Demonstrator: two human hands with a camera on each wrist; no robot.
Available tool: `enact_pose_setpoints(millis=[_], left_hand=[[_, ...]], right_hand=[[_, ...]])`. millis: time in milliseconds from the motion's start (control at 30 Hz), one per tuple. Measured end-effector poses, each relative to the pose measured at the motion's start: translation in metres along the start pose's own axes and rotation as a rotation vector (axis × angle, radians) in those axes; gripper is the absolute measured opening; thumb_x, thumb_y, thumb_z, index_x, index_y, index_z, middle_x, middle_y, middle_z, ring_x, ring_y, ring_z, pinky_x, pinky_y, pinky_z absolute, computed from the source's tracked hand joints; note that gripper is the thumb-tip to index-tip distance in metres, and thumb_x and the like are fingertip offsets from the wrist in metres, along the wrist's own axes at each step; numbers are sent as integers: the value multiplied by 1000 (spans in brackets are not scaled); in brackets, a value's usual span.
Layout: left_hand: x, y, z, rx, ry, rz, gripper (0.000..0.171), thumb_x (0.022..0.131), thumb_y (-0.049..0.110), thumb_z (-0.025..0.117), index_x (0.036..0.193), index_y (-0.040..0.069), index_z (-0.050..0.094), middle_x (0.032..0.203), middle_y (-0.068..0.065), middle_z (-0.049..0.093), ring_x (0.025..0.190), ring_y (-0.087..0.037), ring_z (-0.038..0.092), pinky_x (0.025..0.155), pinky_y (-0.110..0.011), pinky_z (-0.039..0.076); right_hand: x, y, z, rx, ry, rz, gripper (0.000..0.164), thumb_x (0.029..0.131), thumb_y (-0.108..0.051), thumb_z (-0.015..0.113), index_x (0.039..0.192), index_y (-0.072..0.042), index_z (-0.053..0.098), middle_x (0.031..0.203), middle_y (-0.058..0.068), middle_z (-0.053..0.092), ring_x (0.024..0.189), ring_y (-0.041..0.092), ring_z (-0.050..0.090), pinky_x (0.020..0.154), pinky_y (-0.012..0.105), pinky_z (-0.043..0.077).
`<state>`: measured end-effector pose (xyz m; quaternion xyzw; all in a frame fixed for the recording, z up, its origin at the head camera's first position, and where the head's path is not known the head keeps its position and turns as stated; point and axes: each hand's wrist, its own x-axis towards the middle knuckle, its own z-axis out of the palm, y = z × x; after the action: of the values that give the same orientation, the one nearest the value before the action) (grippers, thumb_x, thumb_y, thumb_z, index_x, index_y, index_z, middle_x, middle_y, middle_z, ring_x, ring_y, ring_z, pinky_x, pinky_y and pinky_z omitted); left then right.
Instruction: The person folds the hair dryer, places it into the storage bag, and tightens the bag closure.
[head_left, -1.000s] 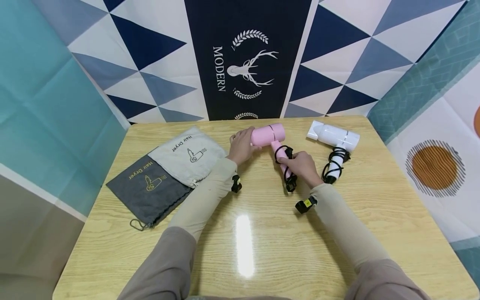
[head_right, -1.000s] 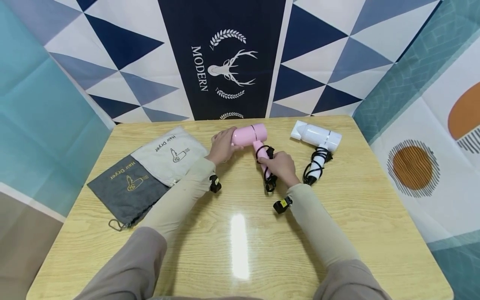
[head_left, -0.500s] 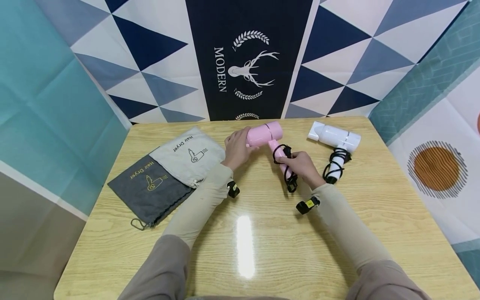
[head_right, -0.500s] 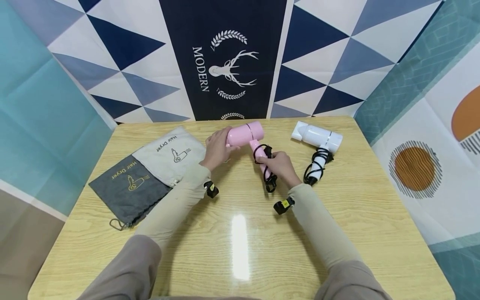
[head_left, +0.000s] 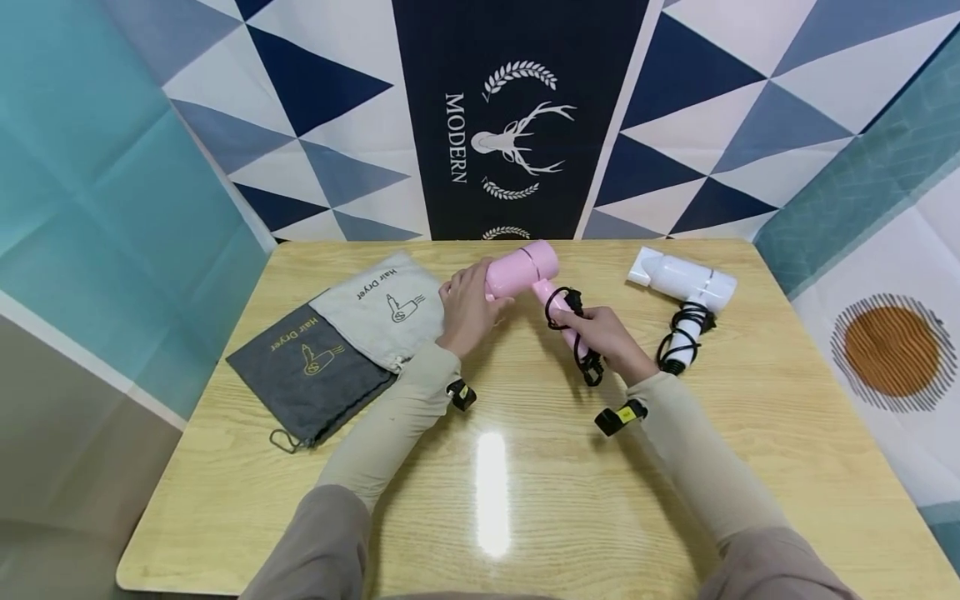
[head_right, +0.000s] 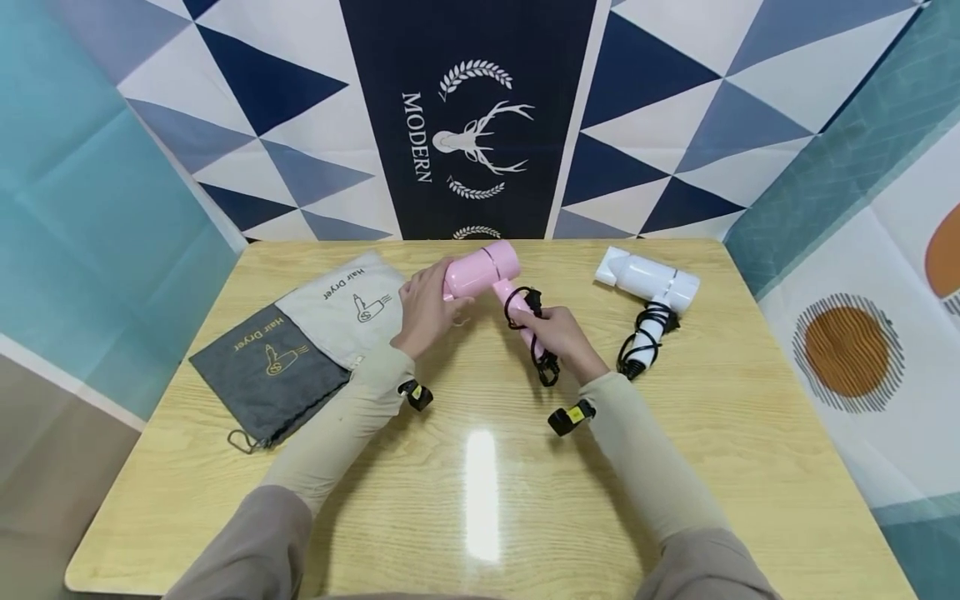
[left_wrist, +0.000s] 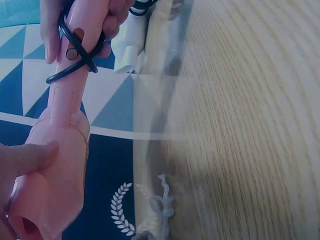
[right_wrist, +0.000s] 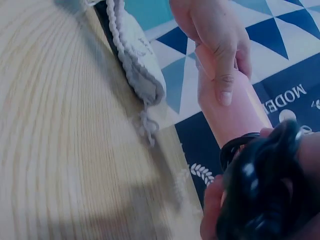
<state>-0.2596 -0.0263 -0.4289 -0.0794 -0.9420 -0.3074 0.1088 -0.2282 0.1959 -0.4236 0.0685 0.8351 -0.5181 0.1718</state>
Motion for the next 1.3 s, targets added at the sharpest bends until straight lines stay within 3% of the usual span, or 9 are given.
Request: enact_pose_setpoints(millis=[200,467,667,1000,1300], left_hand=[[-8,2,-6,24,52,-8,76,80,40,78,144,16,44,141,-7,54,129,-27,48,107,-46,32],[-15,1,-7,59,9,-34,77,79,41,79,142,14,44,139,-11,55,124,-33,51,100,-47,36],[-16,3,-10,103,-14,-43,78,79,43,78,141,12,43,136,-13,55,123,-34,51,104,-48,35],[-8,7,-25,55,-149,-62,80,85,51,70,147,13,37,139,-14,51,125,-34,48,103,-48,35],[12,5,-38,-117,-314,-77,73,93,52,58,148,9,37,147,-14,46,134,-32,45,110,-47,37]], right_hand=[[-4,-3,7,181,-71,8,49,93,-42,63,107,5,57,63,0,64,53,9,63,50,21,49],[-9,-1,10,118,-30,-3,52,94,-43,62,105,7,59,59,-2,61,48,8,57,46,23,46],[-16,-7,10,122,-38,-9,45,95,-40,61,103,5,59,59,-3,61,48,9,58,47,22,47],[-13,2,8,75,-15,-19,52,92,-41,65,100,10,61,56,-3,59,48,12,59,47,24,47],[-20,4,9,50,-50,-35,53,91,-41,67,101,11,65,54,-3,60,48,11,58,46,23,44]])
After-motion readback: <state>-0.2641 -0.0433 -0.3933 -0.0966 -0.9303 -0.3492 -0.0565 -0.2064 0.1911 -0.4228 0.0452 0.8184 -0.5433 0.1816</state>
